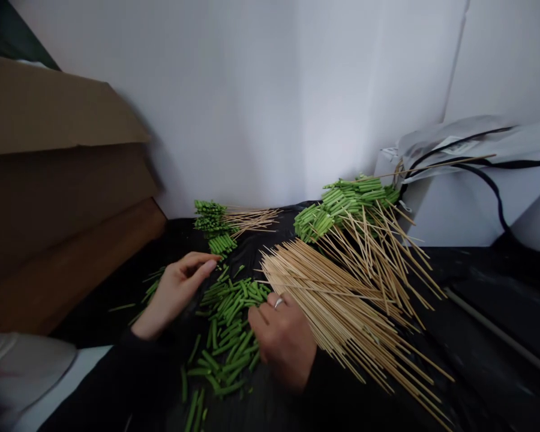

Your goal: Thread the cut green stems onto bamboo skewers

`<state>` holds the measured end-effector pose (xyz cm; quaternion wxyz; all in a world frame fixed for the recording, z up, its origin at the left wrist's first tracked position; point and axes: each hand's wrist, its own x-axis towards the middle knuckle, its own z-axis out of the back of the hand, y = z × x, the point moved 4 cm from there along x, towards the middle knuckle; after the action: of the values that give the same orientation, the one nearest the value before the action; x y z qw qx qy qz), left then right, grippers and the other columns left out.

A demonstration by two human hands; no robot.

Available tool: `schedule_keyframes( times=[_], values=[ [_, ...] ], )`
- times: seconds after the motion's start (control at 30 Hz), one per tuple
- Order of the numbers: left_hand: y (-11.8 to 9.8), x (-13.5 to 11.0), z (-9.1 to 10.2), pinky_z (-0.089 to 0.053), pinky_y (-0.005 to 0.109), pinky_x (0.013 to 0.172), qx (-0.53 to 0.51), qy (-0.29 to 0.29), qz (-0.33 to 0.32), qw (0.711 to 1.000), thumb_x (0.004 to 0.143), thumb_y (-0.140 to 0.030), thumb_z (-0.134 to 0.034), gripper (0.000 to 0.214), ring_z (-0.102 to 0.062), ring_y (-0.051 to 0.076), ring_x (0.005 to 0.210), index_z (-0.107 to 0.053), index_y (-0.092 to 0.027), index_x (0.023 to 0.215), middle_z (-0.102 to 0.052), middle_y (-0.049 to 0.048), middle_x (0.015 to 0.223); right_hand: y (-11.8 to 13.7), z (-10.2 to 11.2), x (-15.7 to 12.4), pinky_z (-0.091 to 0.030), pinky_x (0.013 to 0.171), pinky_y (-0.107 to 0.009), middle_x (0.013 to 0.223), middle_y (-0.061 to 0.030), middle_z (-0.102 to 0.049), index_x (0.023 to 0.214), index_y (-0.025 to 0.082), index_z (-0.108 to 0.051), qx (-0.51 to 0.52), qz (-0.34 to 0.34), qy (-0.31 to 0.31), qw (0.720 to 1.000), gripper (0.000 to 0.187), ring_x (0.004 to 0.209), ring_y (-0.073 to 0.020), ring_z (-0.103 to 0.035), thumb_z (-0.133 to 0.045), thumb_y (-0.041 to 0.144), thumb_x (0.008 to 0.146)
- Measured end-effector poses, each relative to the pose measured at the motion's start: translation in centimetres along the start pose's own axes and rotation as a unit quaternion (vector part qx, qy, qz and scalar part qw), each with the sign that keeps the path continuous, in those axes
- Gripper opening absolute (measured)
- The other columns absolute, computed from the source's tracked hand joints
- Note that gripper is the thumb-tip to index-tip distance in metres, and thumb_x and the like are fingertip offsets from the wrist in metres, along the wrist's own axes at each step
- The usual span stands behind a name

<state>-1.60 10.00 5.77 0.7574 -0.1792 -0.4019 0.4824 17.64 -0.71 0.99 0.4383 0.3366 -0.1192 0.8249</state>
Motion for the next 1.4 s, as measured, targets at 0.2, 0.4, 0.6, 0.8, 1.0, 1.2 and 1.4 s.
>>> schedule_keyframes(
  times=[0.2, 0.4, 0.6, 0.8, 1.0, 1.2, 1.4],
  values=[
    [2.6, -2.6, -1.1, -0.046, 0.03, 0.08, 0.034, -0.032, -0.01, 0.999, 0.09, -0.039, -0.053, 0.03, -0.063, 0.019, 0.087, -0.075, -0.018, 0.091, -0.07, 0.0058, 0.089, -5.2, 0.5, 0.4, -0.028, 0.074, -0.033, 0.074, -0.0052, -0.063, 0.07, 0.019, -0.06, -0.079, -0.15, 0.126, 0.978, 0.024, 0.08, -0.0195, -0.05, -0.048, 0.015, 0.09],
    [3.5, -3.0, -1.8, -0.046, 0.029, 0.08, 0.032, -0.006, -0.009, 0.999, 0.092, -0.037, -0.05, 0.032, -0.064, 0.019, 0.085, -0.075, -0.017, 0.089, -0.069, 0.0058, 0.088, -5.9, -0.7, -0.3, -0.029, 0.077, -0.033, 0.083, -0.0069, -0.066, 0.076, 0.019, -0.064, -0.086, -0.187, 0.215, 0.955, 0.022, 0.088, -0.0212, -0.054, -0.048, 0.021, 0.091],
    [4.5, -3.1, -1.9, -0.046, 0.028, 0.078, 0.027, 0.0, 0.009, 1.0, 0.093, -0.037, -0.049, 0.033, -0.065, 0.019, 0.086, -0.075, -0.017, 0.089, -0.07, 0.0056, 0.089, -5.3, -0.3, -0.3, -0.031, 0.073, -0.03, 0.089, -0.0058, -0.066, 0.08, 0.019, -0.063, -0.06, -0.203, 0.268, 0.94, 0.012, 0.088, -0.0189, -0.057, -0.055, 0.025, 0.087],
    [5.0, -3.0, -1.9, -0.047, 0.028, 0.077, 0.022, 0.006, 0.032, 0.999, 0.093, -0.04, -0.048, 0.034, -0.064, 0.018, 0.082, -0.074, -0.018, 0.088, -0.07, 0.0056, 0.088, -5.2, -0.2, -0.9, -0.03, 0.063, -0.03, 0.093, -0.0044, -0.066, 0.086, 0.018, -0.061, -0.062, -0.225, 0.329, 0.915, 0.01, 0.08, -0.0173, -0.062, -0.06, 0.028, 0.085],
    [4.9, -3.1, -1.9, -0.046, 0.028, 0.079, 0.021, 0.011, 0.037, 0.999, 0.093, -0.039, -0.048, 0.034, -0.064, 0.019, 0.084, -0.075, -0.018, 0.089, -0.07, 0.0058, 0.089, -5.0, -0.1, -1.1, -0.027, 0.054, -0.031, 0.087, -0.0071, -0.066, 0.084, 0.017, -0.061, -0.138, -0.214, 0.306, 0.917, 0.016, 0.072, -0.0179, -0.064, -0.047, 0.016, 0.091],
    [5.0, -3.0, -2.0, -0.046, 0.027, 0.075, 0.017, 0.014, 0.048, 0.999, 0.093, -0.039, -0.048, 0.035, -0.063, 0.017, 0.079, -0.075, -0.018, 0.088, -0.07, 0.0057, 0.088, -4.4, -0.6, -1.1, -0.03, 0.054, -0.029, 0.084, -0.0094, -0.064, 0.085, 0.015, -0.06, -0.195, -0.197, 0.288, 0.917, 0.008, 0.071, -0.0201, -0.063, -0.053, 0.011, 0.084],
    [5.3, -3.1, -2.0, -0.047, 0.027, 0.072, 0.009, 0.012, 0.062, 0.998, 0.092, -0.04, -0.049, 0.035, -0.064, 0.017, 0.077, -0.075, -0.018, 0.088, -0.07, 0.0055, 0.088, -4.8, 0.3, -0.8, -0.029, 0.057, -0.03, 0.08, -0.0083, -0.065, 0.083, 0.016, -0.058, -0.183, -0.213, 0.268, 0.922, 0.007, 0.071, -0.0199, -0.063, -0.051, 0.014, 0.085]
  ],
)
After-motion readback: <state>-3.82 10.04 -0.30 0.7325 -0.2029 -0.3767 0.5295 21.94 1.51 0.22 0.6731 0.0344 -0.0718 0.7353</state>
